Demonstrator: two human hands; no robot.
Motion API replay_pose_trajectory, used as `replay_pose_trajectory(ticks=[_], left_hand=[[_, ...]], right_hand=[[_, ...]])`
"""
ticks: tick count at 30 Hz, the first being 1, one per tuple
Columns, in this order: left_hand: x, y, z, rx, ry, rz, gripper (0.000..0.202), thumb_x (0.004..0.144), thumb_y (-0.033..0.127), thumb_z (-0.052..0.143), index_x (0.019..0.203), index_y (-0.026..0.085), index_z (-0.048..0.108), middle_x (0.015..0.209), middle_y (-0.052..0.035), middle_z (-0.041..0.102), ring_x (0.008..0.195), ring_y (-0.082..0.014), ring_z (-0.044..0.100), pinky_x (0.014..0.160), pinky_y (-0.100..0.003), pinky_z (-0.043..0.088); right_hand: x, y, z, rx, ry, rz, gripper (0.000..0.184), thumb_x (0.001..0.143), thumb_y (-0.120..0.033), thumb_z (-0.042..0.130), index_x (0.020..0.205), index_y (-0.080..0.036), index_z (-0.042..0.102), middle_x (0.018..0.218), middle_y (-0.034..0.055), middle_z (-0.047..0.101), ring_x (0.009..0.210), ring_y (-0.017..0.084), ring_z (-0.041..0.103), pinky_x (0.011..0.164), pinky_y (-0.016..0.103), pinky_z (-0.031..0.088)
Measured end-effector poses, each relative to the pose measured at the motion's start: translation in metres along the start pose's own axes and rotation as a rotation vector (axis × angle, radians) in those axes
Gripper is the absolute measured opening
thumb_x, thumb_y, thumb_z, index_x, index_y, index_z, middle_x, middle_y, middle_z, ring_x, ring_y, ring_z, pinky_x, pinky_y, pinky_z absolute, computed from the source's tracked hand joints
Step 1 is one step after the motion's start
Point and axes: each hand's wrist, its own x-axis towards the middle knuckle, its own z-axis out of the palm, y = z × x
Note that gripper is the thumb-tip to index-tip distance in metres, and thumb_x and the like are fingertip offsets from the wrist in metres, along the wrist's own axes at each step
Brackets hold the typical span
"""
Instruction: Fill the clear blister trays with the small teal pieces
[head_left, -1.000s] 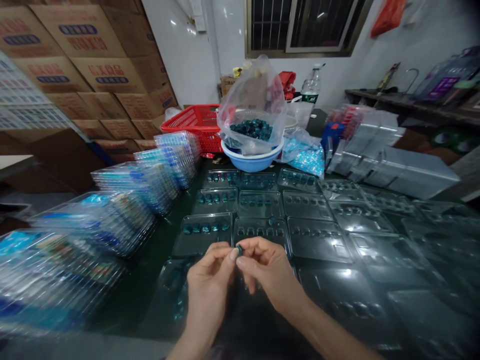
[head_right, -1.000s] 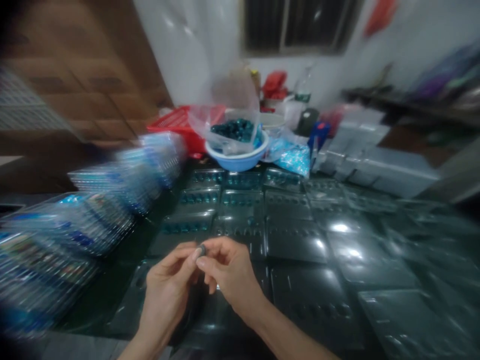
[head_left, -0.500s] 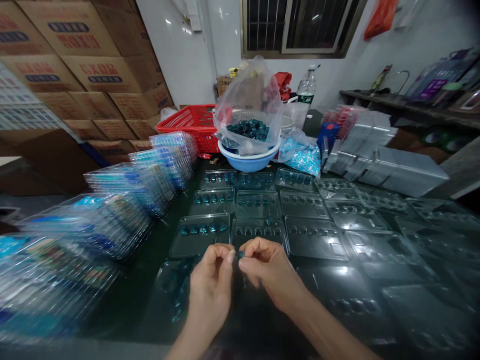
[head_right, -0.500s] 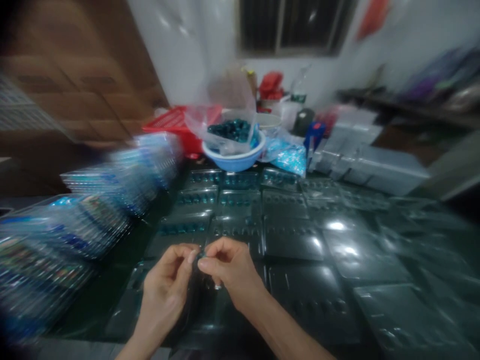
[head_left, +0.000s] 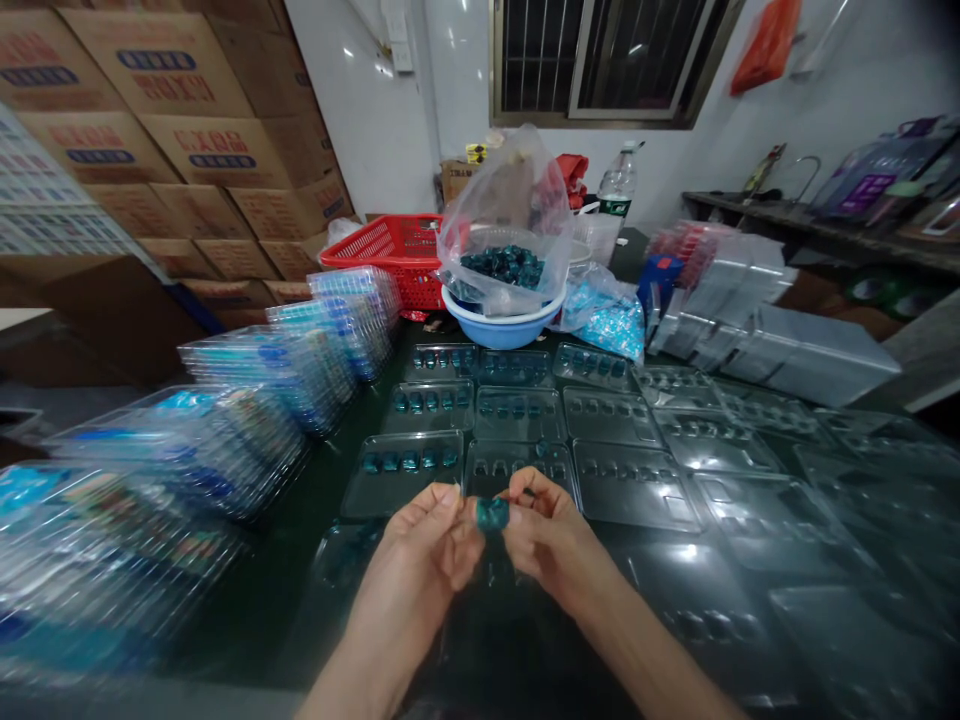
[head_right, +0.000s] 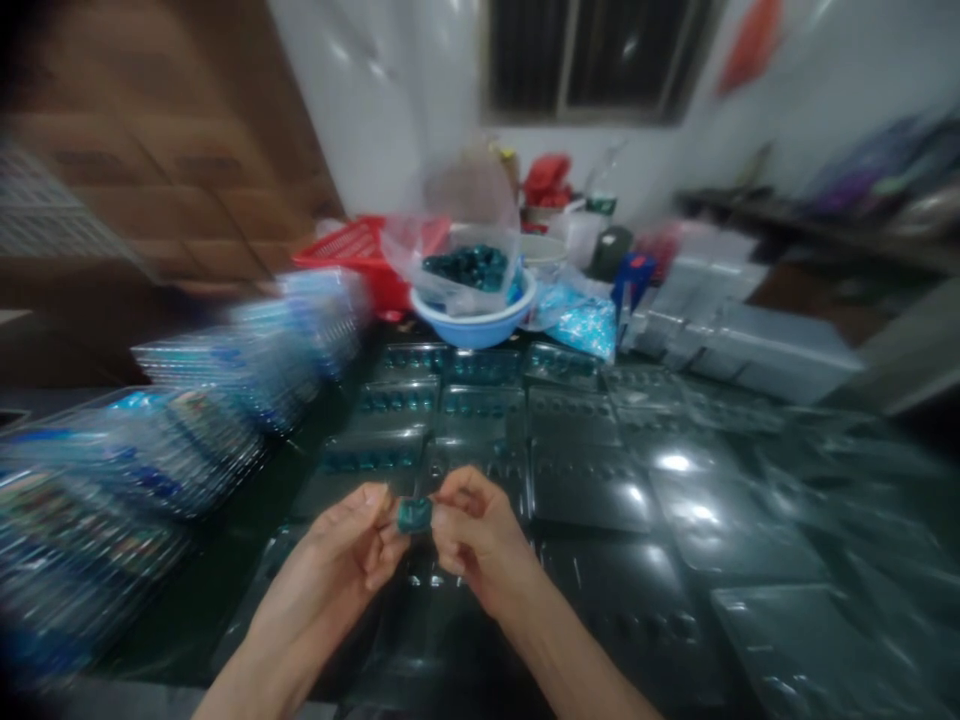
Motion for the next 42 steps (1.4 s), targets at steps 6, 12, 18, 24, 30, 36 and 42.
replay_pose_trajectory(ticks=[6,12,18,24,30,36,42], left_hand=[[-0.003,0.003,-0.001,0.036,-0.031,0.036,0.022,0.083,0.029,0.046,0.066,0.016,0.045,0.057,0.0006,0.050,0.041,-0.0064,0.042,0.036,-0.017,0.025],[-0.006,0.003,-0.002,0.217,-0.002,0.121,0.017,0.077,0.028,0.056,0.069,0.016,0.048,0.059,0.0024,0.050,0.041,-0.0063,0.045,0.035,-0.018,0.031],[0.003,-0.006,-0.005,0.219,0.090,0.218,0.019,0.067,0.020,0.067,0.073,0.017,0.049,0.057,0.0059,0.049,0.042,-0.0061,0.048,0.037,-0.016,0.034],[0.007,-0.005,0.001,0.160,0.025,0.152,0.011,0.074,0.023,0.059,0.076,0.013,0.056,0.058,0.0005,0.057,0.043,-0.0072,0.049,0.037,-0.017,0.034],[0.007,0.009,0.001,-0.025,0.040,0.016,0.012,0.073,0.017,0.061,0.083,0.012,0.061,0.066,-0.0044,0.062,0.052,-0.0105,0.056,0.041,-0.018,0.040],[0.005,0.017,-0.011,-0.047,0.124,-0.031,0.011,0.068,0.016,0.065,0.078,0.012,0.062,0.059,-0.0008,0.056,0.051,-0.0077,0.052,0.048,-0.017,0.043],[0.000,0.018,-0.028,0.221,0.250,0.139,0.025,0.054,0.030,0.074,0.073,0.017,0.064,0.052,-0.0016,0.059,0.043,-0.0141,0.052,0.038,-0.024,0.041]], right_hand=[[-0.005,-0.005,0.003,-0.332,0.077,-0.141,0.015,0.071,-0.017,0.064,0.078,-0.018,0.050,0.080,-0.0018,0.054,0.048,0.002,0.037,0.041,0.015,0.027],[-0.010,-0.012,0.010,-0.587,0.039,-0.221,0.006,0.075,-0.013,0.057,0.075,-0.018,0.052,0.076,-0.0012,0.053,0.063,0.008,0.046,0.057,0.020,0.037],[-0.020,-0.012,0.024,-0.989,0.078,-0.466,0.023,0.074,-0.013,0.053,0.095,-0.021,0.057,0.093,0.0041,0.052,0.069,0.012,0.049,0.059,0.025,0.040],[-0.017,-0.011,0.019,-0.798,0.217,-0.350,0.010,0.070,-0.021,0.064,0.080,-0.021,0.063,0.073,0.0024,0.056,0.058,0.012,0.050,0.051,0.024,0.042],[-0.007,-0.019,-0.005,0.057,0.196,-0.001,0.022,0.077,-0.035,0.058,0.081,-0.014,0.058,0.060,-0.0005,0.053,0.043,0.005,0.041,0.034,0.014,0.030],[-0.005,-0.024,-0.003,0.228,0.191,0.060,0.032,0.076,-0.045,0.056,0.078,-0.013,0.057,0.065,-0.0007,0.049,0.044,0.003,0.036,0.033,0.014,0.027],[-0.002,-0.026,-0.008,0.176,0.186,0.064,0.035,0.076,-0.050,0.053,0.069,-0.016,0.049,0.056,-0.0049,0.041,0.039,0.003,0.032,0.035,0.016,0.024]])
